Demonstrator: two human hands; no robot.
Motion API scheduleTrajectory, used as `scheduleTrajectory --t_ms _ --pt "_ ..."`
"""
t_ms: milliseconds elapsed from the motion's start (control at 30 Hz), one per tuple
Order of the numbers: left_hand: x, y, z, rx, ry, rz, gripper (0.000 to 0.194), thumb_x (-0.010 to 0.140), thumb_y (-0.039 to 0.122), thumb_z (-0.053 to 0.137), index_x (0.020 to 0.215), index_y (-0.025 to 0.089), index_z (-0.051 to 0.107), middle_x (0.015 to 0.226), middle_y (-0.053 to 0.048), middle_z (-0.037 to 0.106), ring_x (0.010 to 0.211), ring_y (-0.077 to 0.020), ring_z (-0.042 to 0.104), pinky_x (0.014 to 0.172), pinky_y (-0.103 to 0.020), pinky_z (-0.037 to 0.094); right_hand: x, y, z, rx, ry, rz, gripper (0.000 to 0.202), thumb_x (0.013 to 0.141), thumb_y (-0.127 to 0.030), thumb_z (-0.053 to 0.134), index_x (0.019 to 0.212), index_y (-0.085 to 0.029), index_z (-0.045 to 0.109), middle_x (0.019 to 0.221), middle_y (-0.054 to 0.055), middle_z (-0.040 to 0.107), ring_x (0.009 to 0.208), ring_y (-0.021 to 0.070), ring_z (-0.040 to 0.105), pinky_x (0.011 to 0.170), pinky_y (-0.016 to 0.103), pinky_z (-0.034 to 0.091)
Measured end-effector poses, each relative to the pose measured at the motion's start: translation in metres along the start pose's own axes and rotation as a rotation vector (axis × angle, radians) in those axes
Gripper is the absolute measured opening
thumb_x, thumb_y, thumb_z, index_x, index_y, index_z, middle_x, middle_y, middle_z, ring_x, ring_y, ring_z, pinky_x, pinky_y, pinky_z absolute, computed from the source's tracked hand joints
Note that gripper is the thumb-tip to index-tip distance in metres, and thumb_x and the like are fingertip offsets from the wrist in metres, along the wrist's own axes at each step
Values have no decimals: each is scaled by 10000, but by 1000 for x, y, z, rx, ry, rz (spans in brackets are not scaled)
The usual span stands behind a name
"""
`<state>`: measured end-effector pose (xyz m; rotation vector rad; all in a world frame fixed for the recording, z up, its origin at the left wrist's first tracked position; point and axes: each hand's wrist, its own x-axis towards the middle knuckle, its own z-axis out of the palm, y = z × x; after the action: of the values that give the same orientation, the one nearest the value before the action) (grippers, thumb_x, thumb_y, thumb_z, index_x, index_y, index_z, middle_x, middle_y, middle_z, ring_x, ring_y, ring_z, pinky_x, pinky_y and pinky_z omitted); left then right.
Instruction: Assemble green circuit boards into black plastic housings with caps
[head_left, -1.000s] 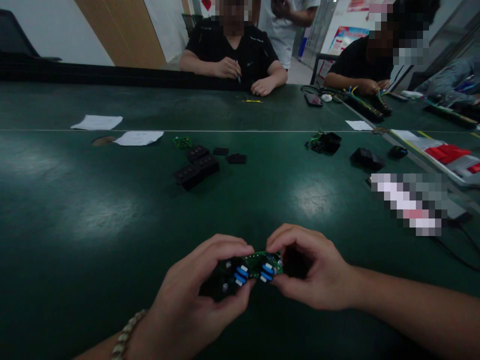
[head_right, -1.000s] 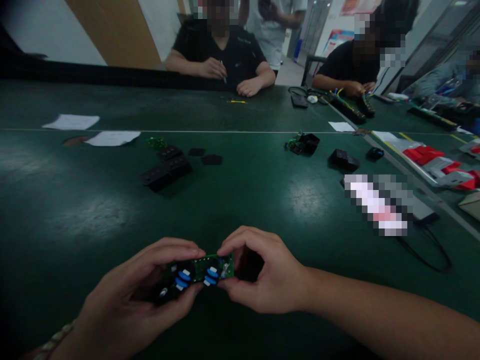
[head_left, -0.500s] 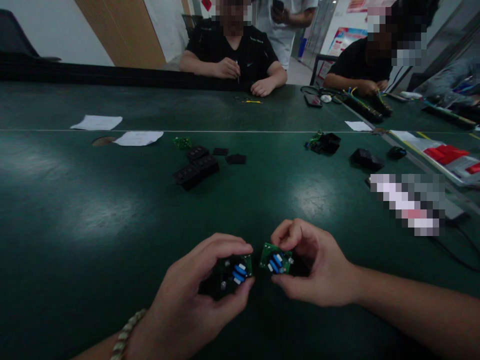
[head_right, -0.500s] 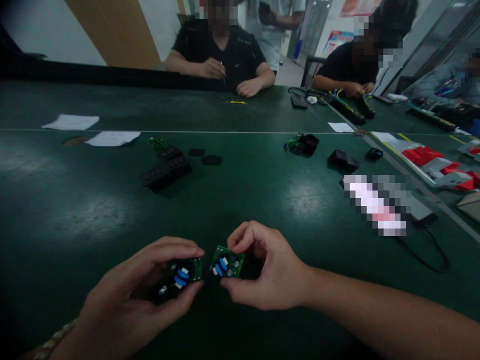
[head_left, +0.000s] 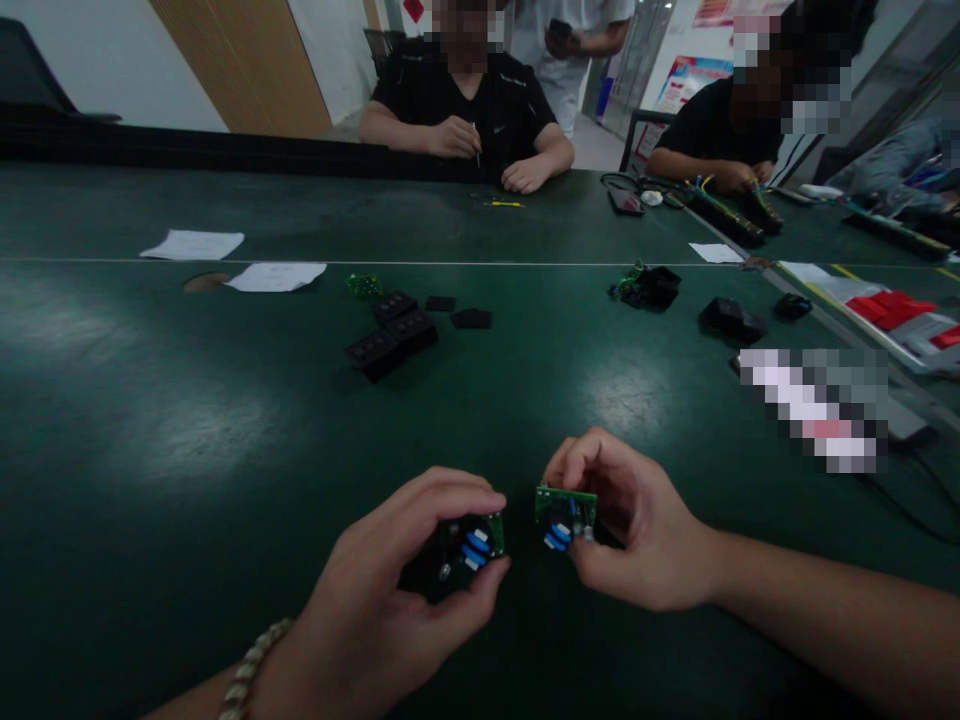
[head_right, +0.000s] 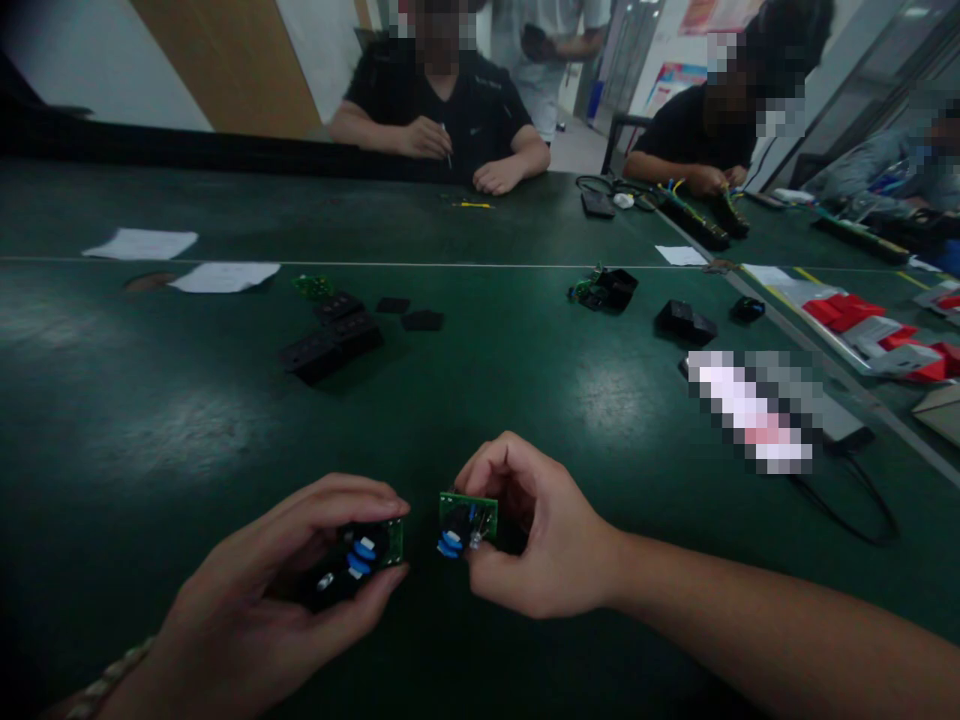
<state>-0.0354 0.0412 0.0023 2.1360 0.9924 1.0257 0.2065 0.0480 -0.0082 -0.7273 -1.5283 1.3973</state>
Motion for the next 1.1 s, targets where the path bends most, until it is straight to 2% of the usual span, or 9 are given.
scheduleTrajectory --t_ms 100,167,267,467,733,867,1000,1100 --pt "0 1 0 -3 -6 -1 391 831 50 716 1162 255 681 1061 -42 761 918 -186 779 803 -285 667 0 0 -2 -45 -29 -17 620 708 21 649 1266 -232 553 956 9 598 794 140 601 655 256 492" --pt "0 0 0 -8 -7 -4 391 836 53 712 1168 258 682 1067 -46 762 924 -193 781 803 -292 669 1 0 -2 -89 -45 -43 634 748 -3 646 1335 -233 577 971 19 605 792 144 602 652 265 492" --pt "0 0 0 -6 1 0 403 829 52 719 1173 259 683 1067 -45 765 927 -195 782 814 -295 667 1 1 -3 -114 -50 -61 492 763 -19 678 1212 -220 664 980 28 629 800 145 611 675 273 504" --pt "1 -1 1 -3 8 1 417 816 37 717 1166 261 686 1075 -33 765 945 -184 779 849 -275 651 -2 3 -2 -58 -8 27 400 720 -31 767 1052 -209 634 936 24 653 818 160 614 659 268 506" --pt "-1 -2 0 -19 -8 -3 423 829 38 716 1186 260 667 1080 -34 751 945 -179 770 829 -272 648 0 9 -2 103 31 -4 459 704 -51 891 953 -228 549 1015 13 642 794 125 643 634 240 543" --pt "-1 -1 0 -23 -25 -11 423 840 39 715 1202 253 667 1106 -43 745 968 -179 767 835 -266 645 2 7 -2 154 46 3 407 720 9 826 875 -217 525 1069 22 614 780 105 626 643 231 543" --pt "-1 -1 1 -31 -25 -20 419 839 39 710 1196 255 666 1093 -33 745 960 -170 766 829 -253 642 2 4 0 127 48 8 346 743 59 707 841 -210 513 912 -11 609 752 96 593 662 221 498" --pt "-1 -2 2 -36 -33 -36 407 831 51 725 1176 260 671 1083 -24 754 958 -167 770 839 -250 642 0 4 1 76 19 6 330 749 62 676 883 -208 542 911 -11 607 756 97 589 666 220 489"
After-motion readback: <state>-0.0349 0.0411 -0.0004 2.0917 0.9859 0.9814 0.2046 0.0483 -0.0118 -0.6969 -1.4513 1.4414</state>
